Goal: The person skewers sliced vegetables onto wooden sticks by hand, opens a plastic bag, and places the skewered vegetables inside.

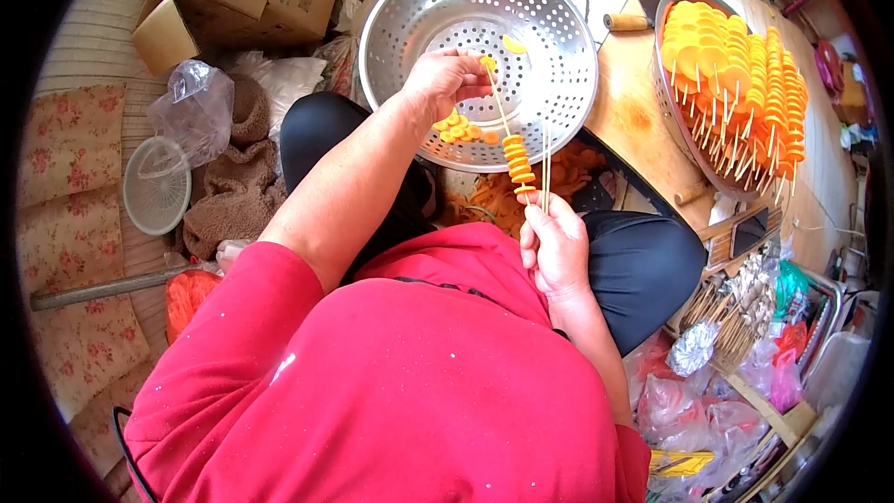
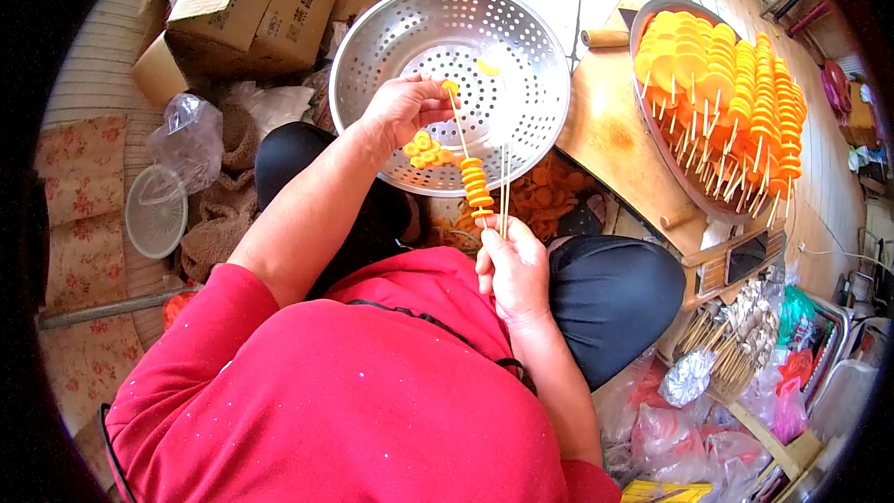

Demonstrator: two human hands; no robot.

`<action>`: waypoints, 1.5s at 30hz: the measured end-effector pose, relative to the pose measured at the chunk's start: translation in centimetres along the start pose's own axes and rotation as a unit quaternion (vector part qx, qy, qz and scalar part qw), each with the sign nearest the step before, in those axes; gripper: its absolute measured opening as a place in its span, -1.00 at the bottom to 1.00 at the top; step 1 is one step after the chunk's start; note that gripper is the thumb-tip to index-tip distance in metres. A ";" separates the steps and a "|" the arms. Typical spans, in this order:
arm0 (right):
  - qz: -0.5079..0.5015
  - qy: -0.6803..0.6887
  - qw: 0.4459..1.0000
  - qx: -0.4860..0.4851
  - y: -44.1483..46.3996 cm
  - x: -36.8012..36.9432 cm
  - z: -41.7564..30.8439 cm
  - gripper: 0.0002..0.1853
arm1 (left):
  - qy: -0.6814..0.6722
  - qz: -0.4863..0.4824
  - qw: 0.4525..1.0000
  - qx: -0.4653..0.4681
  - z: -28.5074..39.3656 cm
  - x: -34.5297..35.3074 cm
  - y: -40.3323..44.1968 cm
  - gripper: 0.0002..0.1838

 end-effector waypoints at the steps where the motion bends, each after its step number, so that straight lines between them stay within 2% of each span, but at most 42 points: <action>1: 0.001 0.000 1.000 -0.001 -0.1 0.0 0.0 -0.85 | 0.000 0.000 1.000 0.000 0.0 0.0 -0.1 -0.87; 7: -0.004 0.010 1.000 0.006 -0.1 -0.1 0.2 -0.85 | 0.035 0.001 0.998 0.045 1.0 0.4 -0.7 -0.91; 10: 0.000 0.012 1.000 0.014 -0.2 -0.3 0.3 -0.86 | 0.093 -0.012 0.991 0.095 1.7 0.8 -1.0 -0.95; 12: 0.003 0.019 1.000 0.013 -0.2 -0.3 0.2 -0.86 | 0.181 -0.055 0.973 0.131 1.6 1.7 -1.1 -0.97; 13: 0.006 0.026 1.000 0.012 -0.2 -0.4 0.1 -0.86 | 0.182 -0.055 0.973 0.131 1.6 1.9 -1.5 -0.97; 15: 0.015 0.030 0.999 0.000 0.1 -0.5 -0.1 -0.86 | 0.168 -0.086 0.982 0.022 -1.1 2.6 -2.4 -0.95; 16: 0.024 0.034 0.999 -0.012 0.3 -0.6 -0.3 -0.87 | 0.192 -0.102 0.976 0.007 -1.7 3.2 -3.7 -0.90; 19: 0.038 0.039 0.998 -0.015 0.5 -0.9 -0.2 -0.87 | 0.214 -0.128 0.968 -0.013 -3.3 4.2 -5.6 -0.93; 32: 0.038 0.041 0.998 -0.010 0.9 -0.7 -0.1 -0.86 | 0.229 -0.149 0.962 -0.001 -3.3 4.2 -5.8 -0.94; 35: 0.051 0.040 0.997 -0.029 0.9 -0.9 -0.8 -0.83 | 0.305 -0.094 0.943 0.092 -1.7 3.4 -3.9 -0.90; 36: 0.050 0.039 0.998 -0.029 0.9 -0.9 -0.7 -0.83 | 0.305 -0.093 0.943 0.092 -1.9 3.2 -3.4 -0.90; 38: 0.057 0.039 0.997 -0.028 1.0 -1.1 -0.5 -0.84 | 0.547 -0.082 0.812 0.183 -1.4 3.7 -3.2 -0.83; 39: 0.057 0.039 0.997 -0.029 0.9 -1.1 -0.5 -0.84 | 0.610 -0.103 0.749 0.237 -2.5 4.0 -2.2 -0.75; 40: 0.053 0.038 0.997 -0.029 0.9 -1.0 -0.6 -0.84 | 0.660 -0.125 0.700 0.243 -3.1 4.6 -2.6 -0.74; 42: 0.053 0.037 0.997 -0.030 0.8 -1.2 -0.6 -0.84 | 0.712 -0.139 0.671 0.152 -5.1 3.8 -2.7 -0.75; 45: 0.049 0.037 0.998 -0.025 0.8 -1.3 -0.5 -0.84 | 0.737 -0.140 0.642 0.157 -5.9 3.8 -1.9 -0.79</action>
Point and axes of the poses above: each hand's wrist, its own y-axis towards the middle knuckle, its own x-axis out of the palm, z = x × y, the point moved 10 cm from there along y, towards the middle knuckle, and after that the axes turned 8 degrees about z, right-handed, at the moved point
